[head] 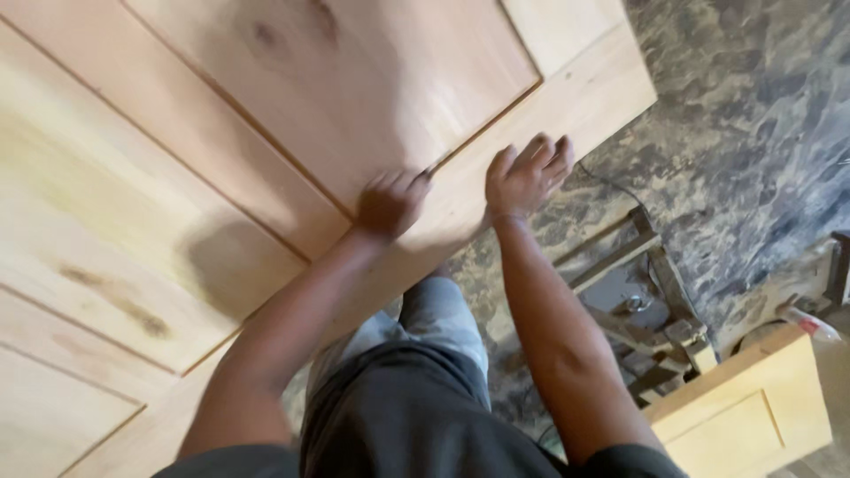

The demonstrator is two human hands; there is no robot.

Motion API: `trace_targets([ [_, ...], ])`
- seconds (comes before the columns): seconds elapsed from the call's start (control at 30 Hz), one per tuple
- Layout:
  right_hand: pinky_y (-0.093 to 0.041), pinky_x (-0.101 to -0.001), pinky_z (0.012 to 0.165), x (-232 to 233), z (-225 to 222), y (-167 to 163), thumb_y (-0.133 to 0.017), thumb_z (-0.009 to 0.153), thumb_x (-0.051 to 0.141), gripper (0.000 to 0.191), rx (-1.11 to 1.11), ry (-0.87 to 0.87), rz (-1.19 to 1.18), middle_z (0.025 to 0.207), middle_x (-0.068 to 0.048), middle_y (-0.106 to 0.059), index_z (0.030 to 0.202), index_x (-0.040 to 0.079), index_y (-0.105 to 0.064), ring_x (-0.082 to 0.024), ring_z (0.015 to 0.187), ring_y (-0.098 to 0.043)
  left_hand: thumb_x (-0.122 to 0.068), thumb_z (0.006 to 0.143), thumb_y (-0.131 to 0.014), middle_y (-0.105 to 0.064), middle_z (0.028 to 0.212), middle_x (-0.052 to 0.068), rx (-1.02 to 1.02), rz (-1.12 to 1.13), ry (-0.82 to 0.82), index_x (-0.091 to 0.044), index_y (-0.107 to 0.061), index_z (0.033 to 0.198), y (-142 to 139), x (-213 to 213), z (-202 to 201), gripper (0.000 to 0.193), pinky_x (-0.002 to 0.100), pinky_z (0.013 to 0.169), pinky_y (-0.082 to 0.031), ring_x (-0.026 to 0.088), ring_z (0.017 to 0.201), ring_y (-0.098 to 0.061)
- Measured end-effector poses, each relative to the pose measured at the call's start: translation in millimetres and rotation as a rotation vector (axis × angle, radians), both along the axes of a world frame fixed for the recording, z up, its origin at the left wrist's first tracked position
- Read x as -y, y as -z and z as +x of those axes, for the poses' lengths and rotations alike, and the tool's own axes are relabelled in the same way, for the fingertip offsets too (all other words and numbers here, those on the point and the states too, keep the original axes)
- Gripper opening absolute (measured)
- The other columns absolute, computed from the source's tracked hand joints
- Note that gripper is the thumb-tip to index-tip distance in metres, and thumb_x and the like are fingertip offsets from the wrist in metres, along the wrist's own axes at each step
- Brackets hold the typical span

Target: The person works on a paneled wooden door laid flat, scraping and cleaning the recessed grooves around the panels with a small hand tool and a chisel, then sanding the panel surfaces with a sanding block, moving around the door to treat different panels and edges.

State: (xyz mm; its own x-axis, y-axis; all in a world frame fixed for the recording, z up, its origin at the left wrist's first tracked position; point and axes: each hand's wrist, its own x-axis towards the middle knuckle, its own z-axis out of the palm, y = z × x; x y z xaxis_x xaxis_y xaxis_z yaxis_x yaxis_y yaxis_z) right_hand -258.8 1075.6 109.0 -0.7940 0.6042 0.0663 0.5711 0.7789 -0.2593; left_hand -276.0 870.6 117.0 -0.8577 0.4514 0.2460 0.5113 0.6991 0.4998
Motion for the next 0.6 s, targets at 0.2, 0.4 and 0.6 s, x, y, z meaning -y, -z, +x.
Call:
trace_targets([
  [0.2, -0.035, -0.0663, 0.112, 6, 0, -6, -0.058, 0.097, 0.034, 0.052, 0.013, -0.014, -0.040, 0.155, -0.031, -0.031, 0.138, 0.004, -0.047, -0.050, 0.145, -0.029, -0.020, 0.101, -0.066, -0.064, 0.074, 0.008, 0.090, -0.007, 0.038, -0.009, -0.063, 0.079, 0, 35, 18, 0.025, 0.041, 0.060, -0.054, 0.027, 0.067, -0.067],
  [0.4, -0.030, -0.0668, 0.114, -2, 0, -6, -0.059, 0.095, 0.034, 0.052, -0.034, -0.043, 0.057, 0.152, -0.031, -0.033, 0.136, 0.005, -0.048, -0.050, 0.144, -0.030, -0.017, 0.100, -0.064, -0.065, 0.077, 0.006, 0.009, 0.035, -0.005, -0.010, -0.062, 0.080, -6, -14, -6, 0.022, 0.040, 0.065, -0.056, 0.025, 0.071, -0.068],
  [0.6, -0.029, -0.0642, 0.119, -1, 2, -6, -0.060, 0.095, 0.034, 0.052, -0.062, -0.043, 0.016, 0.154, -0.030, -0.034, 0.137, 0.005, -0.048, -0.048, 0.146, -0.031, -0.017, 0.099, -0.065, -0.068, 0.075, 0.008, 0.071, 0.082, 0.011, -0.010, -0.066, 0.081, -5, -50, -31, 0.020, 0.040, 0.060, -0.055, 0.026, 0.068, -0.069],
])
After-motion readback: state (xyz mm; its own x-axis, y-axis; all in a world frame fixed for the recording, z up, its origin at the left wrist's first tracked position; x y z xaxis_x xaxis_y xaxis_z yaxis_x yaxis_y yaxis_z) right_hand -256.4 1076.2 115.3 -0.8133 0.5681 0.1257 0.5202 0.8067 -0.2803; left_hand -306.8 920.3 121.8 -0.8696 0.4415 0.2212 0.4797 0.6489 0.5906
